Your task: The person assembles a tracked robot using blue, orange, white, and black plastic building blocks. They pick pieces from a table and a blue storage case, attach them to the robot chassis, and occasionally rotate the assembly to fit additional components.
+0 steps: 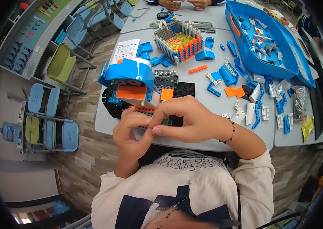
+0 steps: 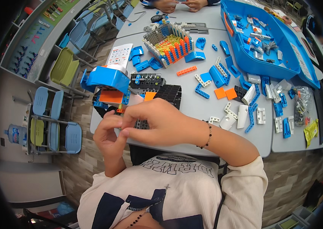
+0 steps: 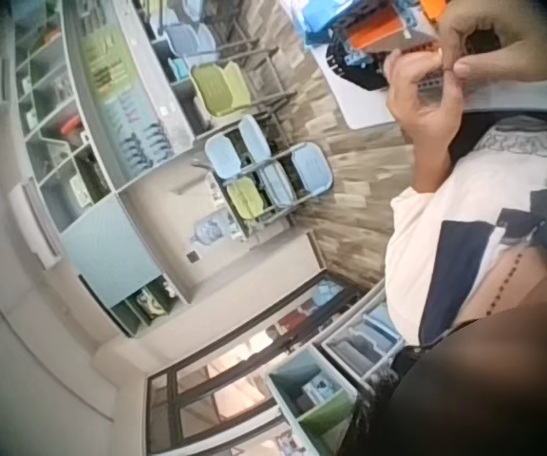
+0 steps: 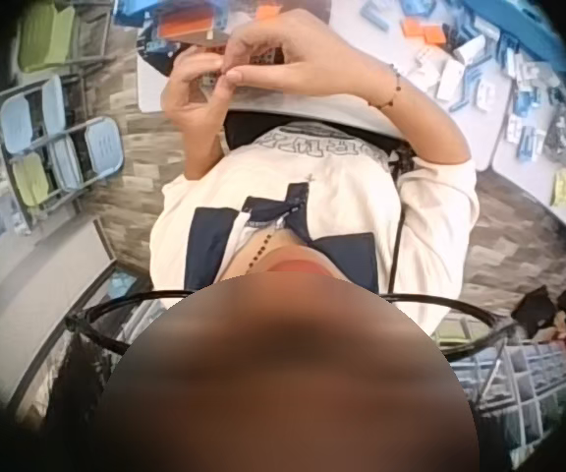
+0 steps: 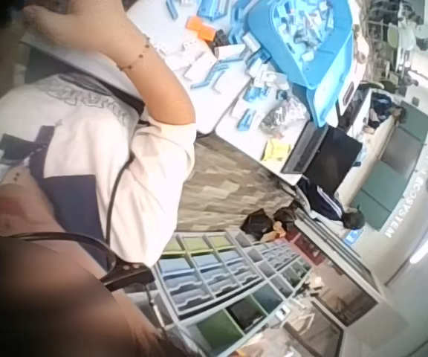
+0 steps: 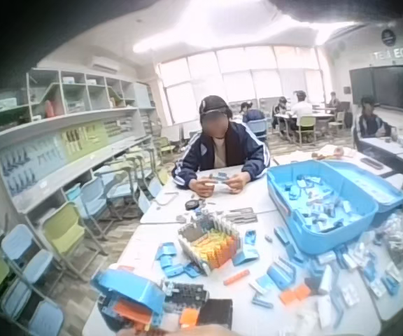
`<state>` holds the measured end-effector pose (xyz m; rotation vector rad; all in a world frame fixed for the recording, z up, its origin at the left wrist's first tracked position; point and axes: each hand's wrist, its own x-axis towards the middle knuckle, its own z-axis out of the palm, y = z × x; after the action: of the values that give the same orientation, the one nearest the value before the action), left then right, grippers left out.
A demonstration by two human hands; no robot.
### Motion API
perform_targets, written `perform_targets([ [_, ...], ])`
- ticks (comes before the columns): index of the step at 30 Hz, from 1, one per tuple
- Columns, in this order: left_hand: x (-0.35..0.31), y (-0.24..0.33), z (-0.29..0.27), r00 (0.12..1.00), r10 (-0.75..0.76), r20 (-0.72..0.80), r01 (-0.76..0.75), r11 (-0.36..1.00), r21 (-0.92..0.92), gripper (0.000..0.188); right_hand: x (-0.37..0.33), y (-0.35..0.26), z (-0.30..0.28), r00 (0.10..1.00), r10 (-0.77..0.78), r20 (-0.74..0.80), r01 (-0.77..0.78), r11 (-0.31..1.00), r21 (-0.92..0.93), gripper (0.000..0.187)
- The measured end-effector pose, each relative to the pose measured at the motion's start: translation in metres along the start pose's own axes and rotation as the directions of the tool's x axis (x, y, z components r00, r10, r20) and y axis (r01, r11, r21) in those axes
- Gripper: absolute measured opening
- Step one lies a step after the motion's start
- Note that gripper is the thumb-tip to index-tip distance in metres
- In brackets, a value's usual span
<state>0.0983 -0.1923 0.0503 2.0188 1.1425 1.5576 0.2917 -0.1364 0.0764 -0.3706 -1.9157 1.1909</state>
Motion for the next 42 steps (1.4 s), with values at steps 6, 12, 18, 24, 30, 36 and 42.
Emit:
perform_targets([
  [6,0.005,0.002,0.000,0.975,0.183,-0.124,-0.134,0.935,0.327,0.023,0.002,0.011,-0.012,0.982,0.122,-0.145,-0.125,0.992,-0.006,0.014],
  [12,0.016,-0.005,0.006,0.955,0.291,-0.054,-0.198,0.763,0.615,0.023,0.015,0.045,-0.015,0.957,0.040,-0.287,-0.111,0.965,-0.237,0.025],
  [18,0.015,-0.007,0.009,0.961,0.266,-0.077,-0.165,0.775,0.610,0.021,0.015,0.049,-0.013,0.962,0.067,-0.265,-0.120,0.975,-0.189,0.025],
  [24,0.012,-0.012,0.009,0.956,0.283,-0.083,-0.177,0.775,0.607,0.021,0.019,0.047,-0.014,0.970,0.006,-0.242,-0.069,0.965,-0.255,0.027],
  [30,0.009,-0.019,0.009,0.927,0.371,-0.049,-0.244,0.700,0.671,0.021,0.019,0.047,-0.013,0.970,0.028,-0.241,-0.087,0.968,-0.237,0.026],
  [36,0.006,-0.029,0.013,0.890,0.455,-0.033,-0.275,0.591,0.758,0.018,0.019,0.043,-0.015,0.975,0.068,-0.211,-0.117,0.966,-0.229,0.028],
  [42,0.003,-0.039,0.015,0.840,0.542,-0.005,-0.307,0.483,0.820,0.017,0.019,0.043,-0.015,0.976,0.089,-0.199,-0.127,0.974,-0.190,0.029],
])
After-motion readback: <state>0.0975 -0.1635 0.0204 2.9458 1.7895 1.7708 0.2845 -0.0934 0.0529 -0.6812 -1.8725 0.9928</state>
